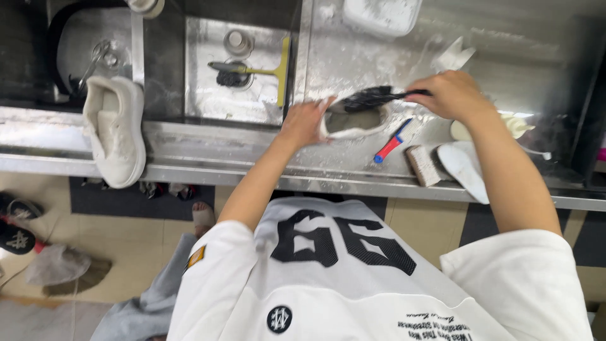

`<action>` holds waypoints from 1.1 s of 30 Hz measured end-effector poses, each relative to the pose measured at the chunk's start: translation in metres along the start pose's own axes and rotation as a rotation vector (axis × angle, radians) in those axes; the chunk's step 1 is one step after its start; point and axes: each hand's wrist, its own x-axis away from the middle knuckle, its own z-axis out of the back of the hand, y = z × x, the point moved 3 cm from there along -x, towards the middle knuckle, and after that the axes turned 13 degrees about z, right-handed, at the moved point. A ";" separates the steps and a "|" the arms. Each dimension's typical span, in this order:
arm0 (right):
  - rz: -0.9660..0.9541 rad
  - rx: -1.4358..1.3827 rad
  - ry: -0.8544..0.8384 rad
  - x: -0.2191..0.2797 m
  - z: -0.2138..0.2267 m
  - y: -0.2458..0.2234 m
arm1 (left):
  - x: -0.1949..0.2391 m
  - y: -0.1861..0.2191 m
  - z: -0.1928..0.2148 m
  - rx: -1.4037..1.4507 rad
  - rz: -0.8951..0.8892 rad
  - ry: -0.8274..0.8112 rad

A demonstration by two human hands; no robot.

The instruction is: Cleaning a white sneaker by scrubbing it with a brush and sponge, applying soap, and rinsing it under a faucet in a sink.

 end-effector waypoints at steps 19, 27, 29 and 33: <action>-0.009 -0.306 -0.187 -0.062 0.037 -0.026 | 0.011 0.030 -0.020 0.034 0.196 0.085; 0.345 0.463 0.044 -0.098 0.034 0.010 | 0.019 0.039 -0.024 -0.064 0.258 0.020; 0.423 0.458 0.047 -0.108 0.037 -0.025 | 0.009 0.042 -0.023 -0.097 0.268 0.021; 0.578 0.398 0.028 -0.122 0.024 -0.066 | 0.021 0.039 -0.020 -0.043 0.290 0.074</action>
